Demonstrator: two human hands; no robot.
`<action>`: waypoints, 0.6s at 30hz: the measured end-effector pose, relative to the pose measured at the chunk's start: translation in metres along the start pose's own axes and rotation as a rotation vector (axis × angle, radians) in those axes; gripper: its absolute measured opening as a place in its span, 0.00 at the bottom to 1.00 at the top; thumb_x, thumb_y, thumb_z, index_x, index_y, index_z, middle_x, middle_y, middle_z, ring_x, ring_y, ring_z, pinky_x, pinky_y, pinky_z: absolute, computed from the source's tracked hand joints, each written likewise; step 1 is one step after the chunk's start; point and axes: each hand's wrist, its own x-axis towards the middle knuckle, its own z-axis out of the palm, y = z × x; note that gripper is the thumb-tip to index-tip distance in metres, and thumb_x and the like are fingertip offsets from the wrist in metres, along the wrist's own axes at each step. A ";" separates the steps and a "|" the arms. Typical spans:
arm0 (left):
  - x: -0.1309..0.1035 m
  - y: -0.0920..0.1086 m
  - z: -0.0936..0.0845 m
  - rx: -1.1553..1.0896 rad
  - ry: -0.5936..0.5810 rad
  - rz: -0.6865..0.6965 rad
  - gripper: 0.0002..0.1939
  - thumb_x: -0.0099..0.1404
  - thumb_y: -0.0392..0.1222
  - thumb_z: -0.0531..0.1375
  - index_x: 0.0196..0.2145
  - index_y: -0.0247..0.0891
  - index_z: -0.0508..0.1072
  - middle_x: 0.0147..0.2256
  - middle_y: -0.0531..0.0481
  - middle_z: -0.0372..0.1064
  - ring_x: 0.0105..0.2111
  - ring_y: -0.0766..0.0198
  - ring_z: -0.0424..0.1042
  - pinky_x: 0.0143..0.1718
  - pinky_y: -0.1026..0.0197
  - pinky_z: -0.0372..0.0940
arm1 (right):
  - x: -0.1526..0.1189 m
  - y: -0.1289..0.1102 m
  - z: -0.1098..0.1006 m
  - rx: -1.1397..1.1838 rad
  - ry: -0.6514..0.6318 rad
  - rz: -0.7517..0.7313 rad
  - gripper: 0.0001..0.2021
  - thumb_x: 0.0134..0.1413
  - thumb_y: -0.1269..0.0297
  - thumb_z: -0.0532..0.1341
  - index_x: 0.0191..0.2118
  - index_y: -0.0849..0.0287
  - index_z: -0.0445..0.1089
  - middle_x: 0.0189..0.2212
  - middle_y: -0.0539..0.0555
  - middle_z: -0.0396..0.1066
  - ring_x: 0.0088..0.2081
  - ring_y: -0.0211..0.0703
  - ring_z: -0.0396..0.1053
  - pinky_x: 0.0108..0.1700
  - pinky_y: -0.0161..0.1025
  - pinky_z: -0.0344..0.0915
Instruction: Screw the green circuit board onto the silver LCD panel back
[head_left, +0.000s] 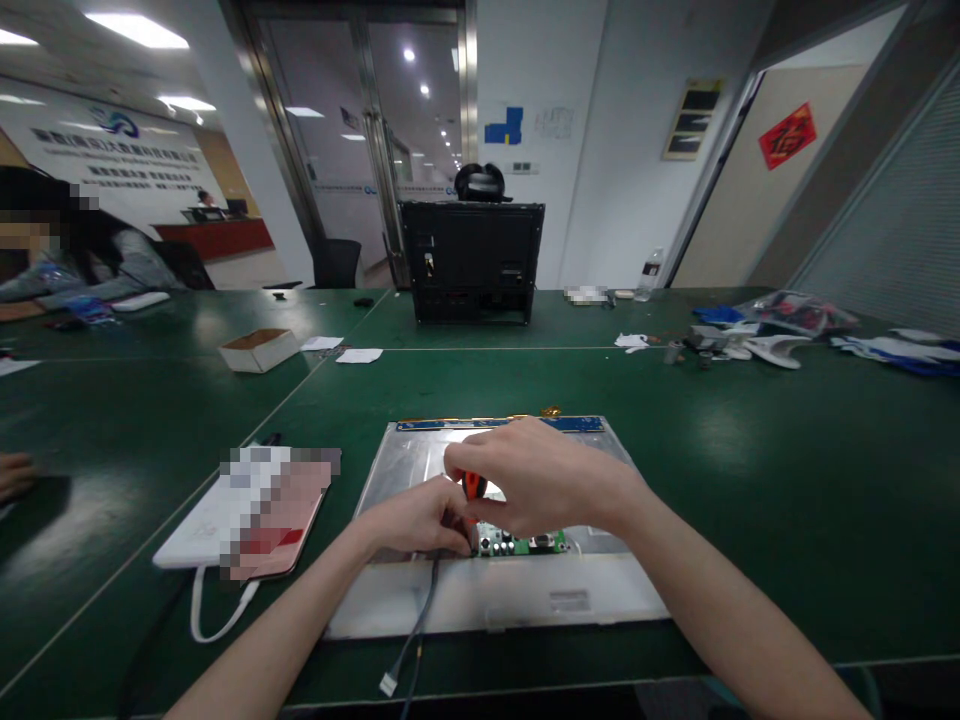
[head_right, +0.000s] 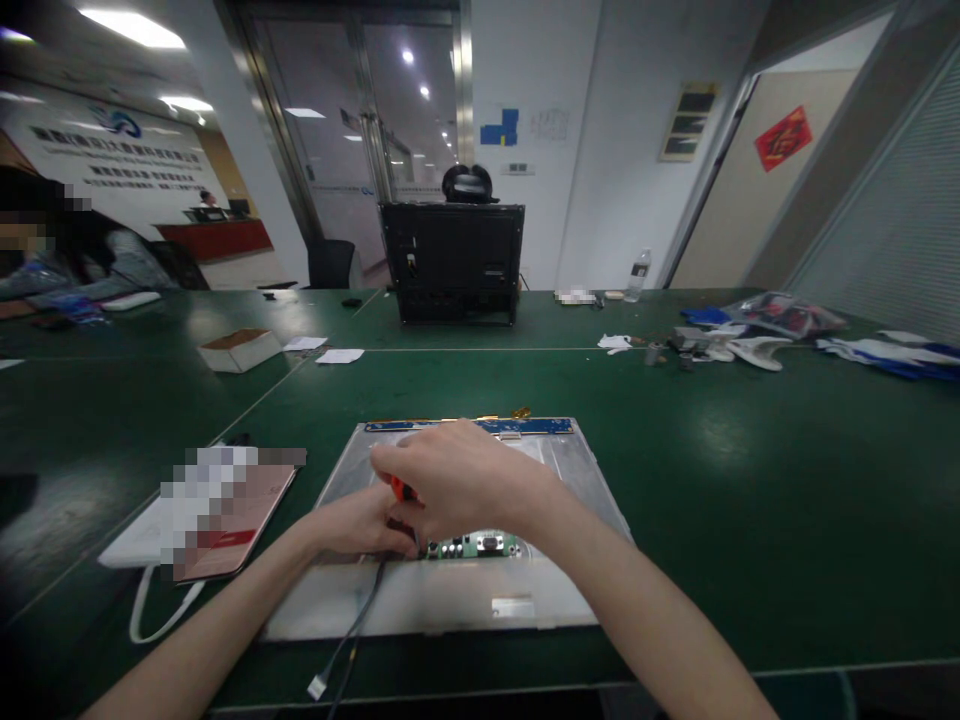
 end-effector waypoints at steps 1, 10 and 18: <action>0.000 0.000 0.000 0.001 0.002 -0.006 0.05 0.53 0.40 0.64 0.30 0.38 0.78 0.25 0.54 0.71 0.26 0.66 0.67 0.27 0.66 0.60 | 0.000 0.000 0.000 0.001 -0.003 0.000 0.06 0.54 0.64 0.59 0.38 0.57 0.64 0.32 0.50 0.72 0.28 0.36 0.62 0.26 0.35 0.46; 0.000 -0.001 0.001 -0.002 -0.017 -0.064 0.06 0.54 0.41 0.64 0.30 0.37 0.78 0.26 0.53 0.72 0.27 0.64 0.68 0.29 0.65 0.61 | 0.000 -0.001 0.002 -0.057 0.005 -0.005 0.05 0.55 0.63 0.58 0.35 0.58 0.65 0.29 0.50 0.72 0.27 0.35 0.62 0.25 0.35 0.46; -0.002 0.008 -0.003 0.000 -0.061 0.041 0.04 0.56 0.38 0.62 0.31 0.38 0.77 0.29 0.52 0.73 0.30 0.64 0.69 0.31 0.65 0.61 | 0.000 -0.001 0.001 -0.065 -0.005 0.032 0.06 0.57 0.61 0.58 0.36 0.58 0.67 0.27 0.50 0.71 0.25 0.34 0.61 0.25 0.35 0.46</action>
